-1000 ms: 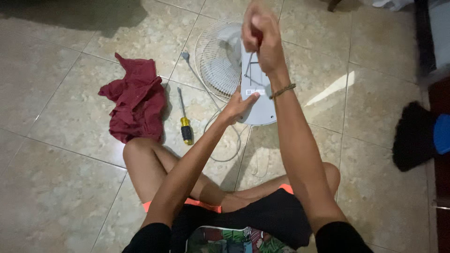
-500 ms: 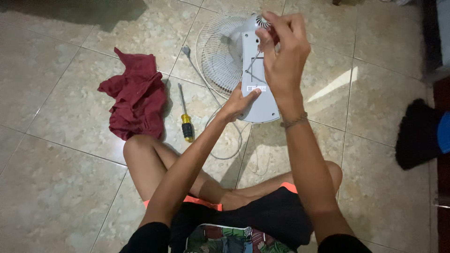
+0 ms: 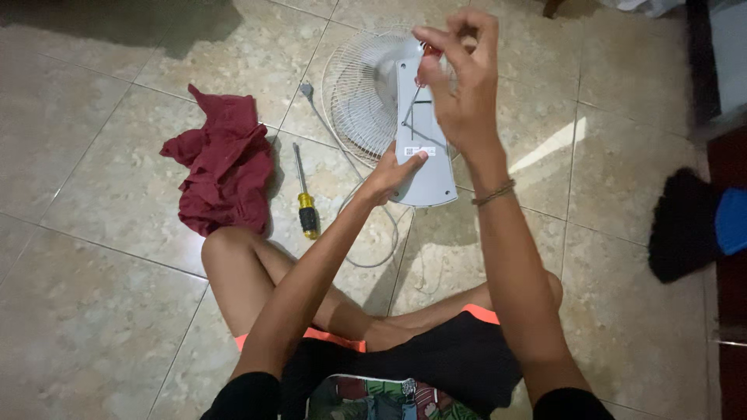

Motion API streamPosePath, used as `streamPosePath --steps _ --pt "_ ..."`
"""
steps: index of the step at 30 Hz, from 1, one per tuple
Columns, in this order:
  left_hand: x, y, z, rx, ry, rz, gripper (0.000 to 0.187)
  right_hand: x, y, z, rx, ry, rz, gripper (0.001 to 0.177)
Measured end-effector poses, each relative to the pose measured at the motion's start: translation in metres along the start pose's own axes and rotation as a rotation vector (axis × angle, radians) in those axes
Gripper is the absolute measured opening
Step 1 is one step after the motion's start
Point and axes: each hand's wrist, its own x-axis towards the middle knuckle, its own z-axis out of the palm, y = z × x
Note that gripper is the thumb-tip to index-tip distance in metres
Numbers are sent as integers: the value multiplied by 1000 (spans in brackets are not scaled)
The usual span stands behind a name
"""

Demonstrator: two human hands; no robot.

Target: The person sits on the floor and uses a screwdriver to remove screws from the back panel of a white pedestal fan. They detach the panel to expose the internal wiring and motor components, then set the panel aside.

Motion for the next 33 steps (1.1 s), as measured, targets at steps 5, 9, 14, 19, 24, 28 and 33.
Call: streamPosePath --steps 5,9,14,19,24,28,33 --pt "1 -4 -1 -19 -6 60 69 -5 2 7 72 84 98 27" --pt "0 -3 -2 35 0 19 69 -16 14 13 219 51 204 38" --pt "-2 1 -1 102 30 1 69 -20 43 35 288 214 256 40" --pt "-5 3 0 21 7 30 67 19 117 49 505 526 343 63" --pt "-1 6 0 106 25 17 68 27 171 83 716 446 279 63" --pt "0 2 0 57 13 57 71 20 184 95 622 379 256 34" --pt "4 2 1 18 34 10 72 24 182 90 657 356 261 18"
